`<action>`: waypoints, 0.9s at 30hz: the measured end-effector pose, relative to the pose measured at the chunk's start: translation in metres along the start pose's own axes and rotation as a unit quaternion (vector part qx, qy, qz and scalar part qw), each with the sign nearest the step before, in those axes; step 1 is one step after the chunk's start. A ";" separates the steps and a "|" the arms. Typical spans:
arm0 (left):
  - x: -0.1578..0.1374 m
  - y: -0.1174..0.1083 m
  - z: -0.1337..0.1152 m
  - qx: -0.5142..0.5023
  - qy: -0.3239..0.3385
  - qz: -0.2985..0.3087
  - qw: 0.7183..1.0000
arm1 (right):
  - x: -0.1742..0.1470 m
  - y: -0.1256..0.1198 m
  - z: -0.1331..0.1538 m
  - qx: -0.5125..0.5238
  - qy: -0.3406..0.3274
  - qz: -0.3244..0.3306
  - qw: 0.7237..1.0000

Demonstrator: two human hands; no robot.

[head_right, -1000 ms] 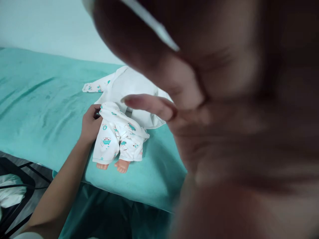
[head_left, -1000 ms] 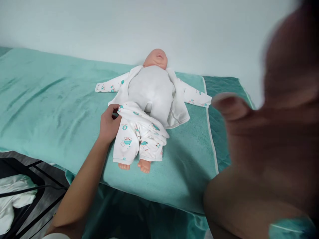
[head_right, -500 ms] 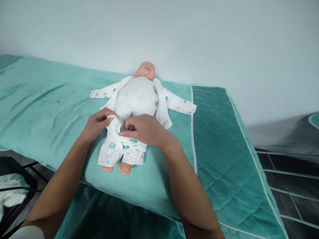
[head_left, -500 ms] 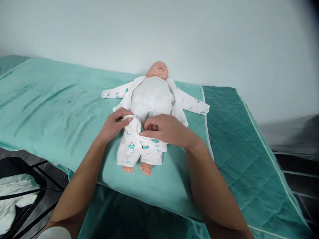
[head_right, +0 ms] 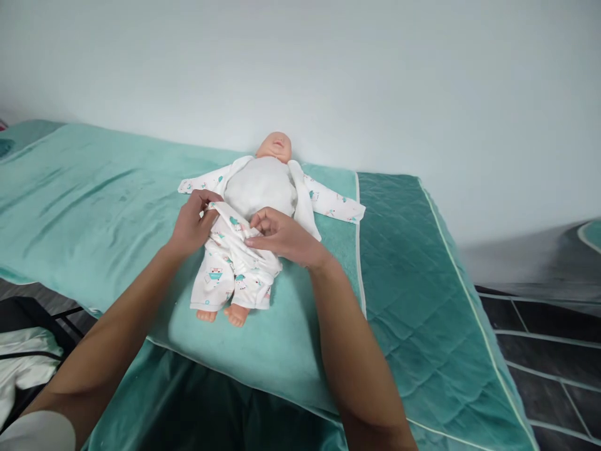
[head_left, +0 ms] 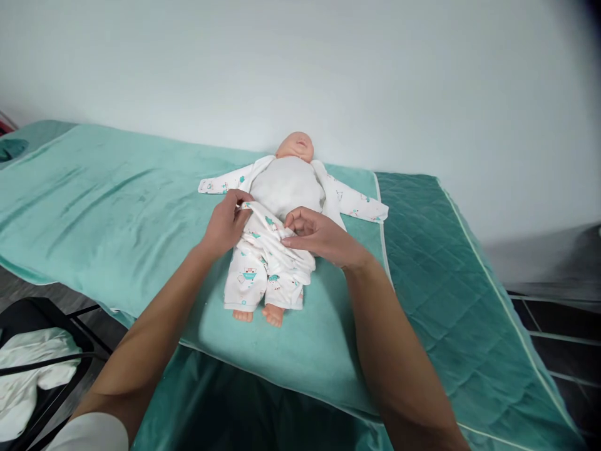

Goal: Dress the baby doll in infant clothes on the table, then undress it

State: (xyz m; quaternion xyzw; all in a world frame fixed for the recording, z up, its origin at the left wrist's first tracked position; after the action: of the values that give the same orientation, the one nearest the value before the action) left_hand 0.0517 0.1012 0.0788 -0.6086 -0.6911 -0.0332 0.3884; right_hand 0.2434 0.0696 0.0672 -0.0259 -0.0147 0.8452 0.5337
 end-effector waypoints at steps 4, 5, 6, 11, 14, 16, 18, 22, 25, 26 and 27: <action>0.014 0.007 0.020 -0.072 -0.074 -0.046 0.994 | -0.001 -0.026 -0.013 0.028 0.026 -0.051 0.998; 0.018 0.008 0.023 -0.090 -0.090 -0.048 0.991 | 0.001 -0.036 -0.015 0.035 0.012 -0.094 0.995; 0.021 0.010 0.026 -0.106 -0.103 -0.048 0.988 | 0.003 -0.047 -0.017 0.045 -0.001 -0.143 0.989; 0.045 0.023 0.033 -0.143 -0.126 -0.027 0.981 | 0.011 -0.085 -0.034 0.075 -0.034 -0.356 0.931; 0.060 0.032 0.038 -0.136 -0.111 -0.034 0.984 | 0.012 -0.095 -0.038 0.085 -0.067 -0.408 0.906; 0.066 0.038 0.042 -0.130 -0.102 -0.038 0.986 | 0.013 -0.097 -0.040 0.096 -0.078 -0.412 0.903; 0.067 0.044 0.049 -0.126 -0.100 -0.038 0.986 | 0.014 -0.098 -0.043 0.102 -0.078 -0.403 0.906; 0.060 0.047 0.067 -0.151 -0.130 -0.010 0.980 | 0.021 -0.097 -0.050 0.100 -0.078 -0.397 0.909; 0.057 0.048 0.078 -0.218 -0.178 0.083 0.956 | 0.025 -0.097 -0.049 0.068 -0.106 -0.420 0.899; 0.057 0.048 0.079 -0.240 -0.188 0.118 0.945 | 0.025 -0.097 -0.047 0.051 -0.118 -0.426 0.895; 0.057 0.048 0.077 -0.257 -0.189 0.148 0.936 | 0.025 -0.096 -0.044 0.032 -0.130 -0.433 0.892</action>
State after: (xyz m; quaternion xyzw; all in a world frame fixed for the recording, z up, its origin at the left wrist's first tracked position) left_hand 0.0576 0.2002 0.0374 -0.7780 -0.6219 -0.0360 0.0818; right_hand 0.3223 0.1330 0.0278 0.1101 -0.0669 0.5265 0.8403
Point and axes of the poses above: each hand's wrist, its own x-axis towards the middle knuckle, its own y-axis out of the palm, z = x × y, the point moved 7 cm from there along x, towards the middle knuckle, and after that the axes turned 8 degrees about -z, right-handed, at the moved point
